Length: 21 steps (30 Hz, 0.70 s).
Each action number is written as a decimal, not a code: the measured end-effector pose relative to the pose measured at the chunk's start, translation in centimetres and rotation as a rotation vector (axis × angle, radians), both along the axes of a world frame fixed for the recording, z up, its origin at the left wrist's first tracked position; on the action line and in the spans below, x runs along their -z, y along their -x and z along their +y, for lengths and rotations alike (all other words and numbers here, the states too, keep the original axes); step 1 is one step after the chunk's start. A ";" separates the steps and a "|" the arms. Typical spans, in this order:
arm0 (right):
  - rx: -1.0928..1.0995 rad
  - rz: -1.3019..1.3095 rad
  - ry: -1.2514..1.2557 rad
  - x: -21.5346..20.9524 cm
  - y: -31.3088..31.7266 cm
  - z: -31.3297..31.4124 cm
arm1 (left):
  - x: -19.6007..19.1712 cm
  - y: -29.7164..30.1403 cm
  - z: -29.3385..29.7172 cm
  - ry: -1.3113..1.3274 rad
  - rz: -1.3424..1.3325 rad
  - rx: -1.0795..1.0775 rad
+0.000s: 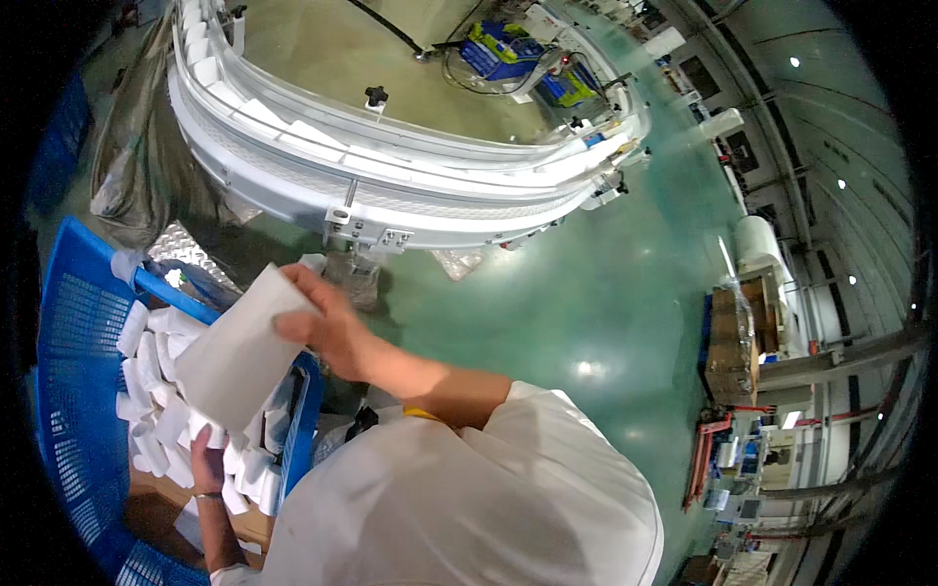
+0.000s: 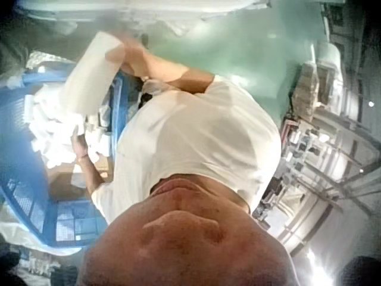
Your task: The person picks up wrapped white rectangular items from a blue plastic crate and places them onto a curved white conveyor belt system.
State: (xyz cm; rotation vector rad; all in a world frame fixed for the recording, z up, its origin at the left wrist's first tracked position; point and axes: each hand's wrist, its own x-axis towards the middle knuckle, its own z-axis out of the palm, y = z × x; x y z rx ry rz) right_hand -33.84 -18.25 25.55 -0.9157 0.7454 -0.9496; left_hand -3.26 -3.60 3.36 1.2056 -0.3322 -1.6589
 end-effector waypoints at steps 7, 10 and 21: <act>0.205 -0.248 -0.156 1.4 8.9 -3.8 | -15.3 1.0 0.0 0.180 -0.167 -0.414; 0.200 -0.222 -0.092 1.5 12.3 -5.3 | -21.1 3.8 -0.8 0.277 -0.303 -0.517; 0.453 -0.239 -0.034 0.7 25.8 -10.8 | -19.6 16.2 -14.4 0.652 0.118 -0.547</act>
